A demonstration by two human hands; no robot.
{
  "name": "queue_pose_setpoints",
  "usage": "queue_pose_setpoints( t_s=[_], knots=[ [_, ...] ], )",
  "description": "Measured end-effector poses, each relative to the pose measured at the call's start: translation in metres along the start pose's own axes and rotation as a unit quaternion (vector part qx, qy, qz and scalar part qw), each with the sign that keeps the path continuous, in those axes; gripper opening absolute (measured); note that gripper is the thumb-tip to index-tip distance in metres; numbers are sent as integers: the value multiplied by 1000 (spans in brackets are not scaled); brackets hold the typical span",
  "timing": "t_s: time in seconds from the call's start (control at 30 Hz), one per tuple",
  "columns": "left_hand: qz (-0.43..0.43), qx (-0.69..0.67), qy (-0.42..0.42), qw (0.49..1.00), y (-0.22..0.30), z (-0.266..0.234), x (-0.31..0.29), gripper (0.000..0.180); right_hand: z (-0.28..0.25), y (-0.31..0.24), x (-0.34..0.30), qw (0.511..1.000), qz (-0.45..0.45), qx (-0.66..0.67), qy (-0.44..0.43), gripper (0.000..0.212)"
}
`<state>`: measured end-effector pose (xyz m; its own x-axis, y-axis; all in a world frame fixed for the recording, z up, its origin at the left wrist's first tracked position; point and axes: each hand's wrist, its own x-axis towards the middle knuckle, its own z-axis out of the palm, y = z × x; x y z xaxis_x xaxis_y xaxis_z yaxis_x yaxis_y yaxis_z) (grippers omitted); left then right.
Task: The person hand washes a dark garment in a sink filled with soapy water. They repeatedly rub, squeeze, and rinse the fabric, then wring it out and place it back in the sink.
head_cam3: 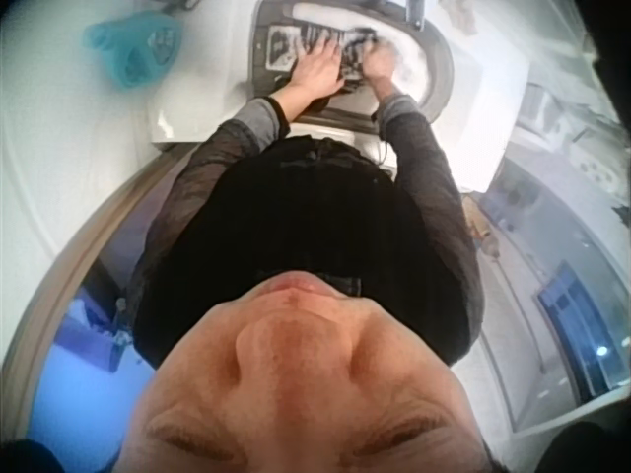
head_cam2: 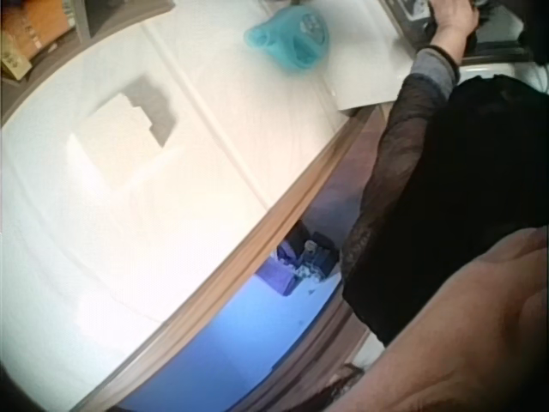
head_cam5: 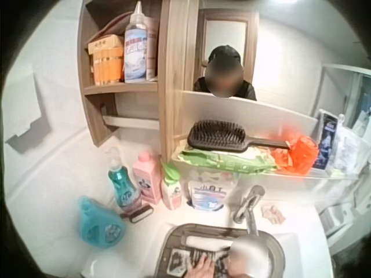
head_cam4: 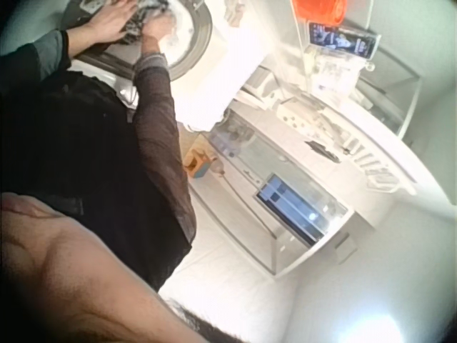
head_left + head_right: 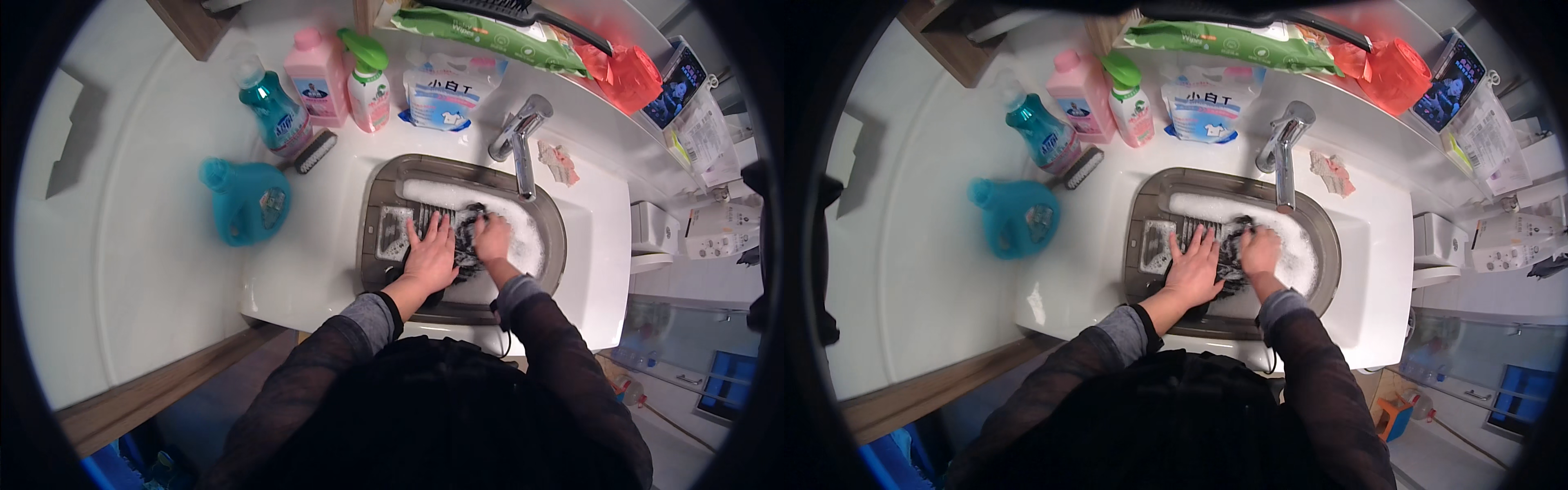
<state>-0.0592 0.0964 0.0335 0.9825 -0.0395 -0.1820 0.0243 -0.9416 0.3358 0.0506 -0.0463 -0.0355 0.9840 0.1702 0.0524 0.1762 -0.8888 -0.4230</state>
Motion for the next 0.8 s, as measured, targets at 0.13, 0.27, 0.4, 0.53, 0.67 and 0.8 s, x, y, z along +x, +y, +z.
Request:
queue_pose_setpoints(
  t_s=[0.13, 0.27, 0.4, 0.53, 0.67, 0.8],
  knots=[
    [-1, 18, 4, 1000, 1, -1, -1, 78, 22, 33, 40, 986, 164, -36, 1, 39],
    [5, 21, 16, 1000, 0, 1, 0, 76, -4, 21, 33, 907, 284, 275, -144, 42],
    [0, 21, -9, 1000, -2, 3, 3, 72, -39, -11, -31, 976, -122, 142, -111, 37],
    [0, 21, 18, 1000, -1, 4, 3, 73, -20, -15, -36, 989, -99, 81, -79, 33],
    [-2, 16, 9, 1000, 2, 3, 0, 76, 16, 23, 35, 992, 110, -64, -10, 41],
    [-2, 17, 10, 1000, 1, 1, -1, 77, 12, 37, 56, 972, 207, 65, -95, 34]
  ],
)
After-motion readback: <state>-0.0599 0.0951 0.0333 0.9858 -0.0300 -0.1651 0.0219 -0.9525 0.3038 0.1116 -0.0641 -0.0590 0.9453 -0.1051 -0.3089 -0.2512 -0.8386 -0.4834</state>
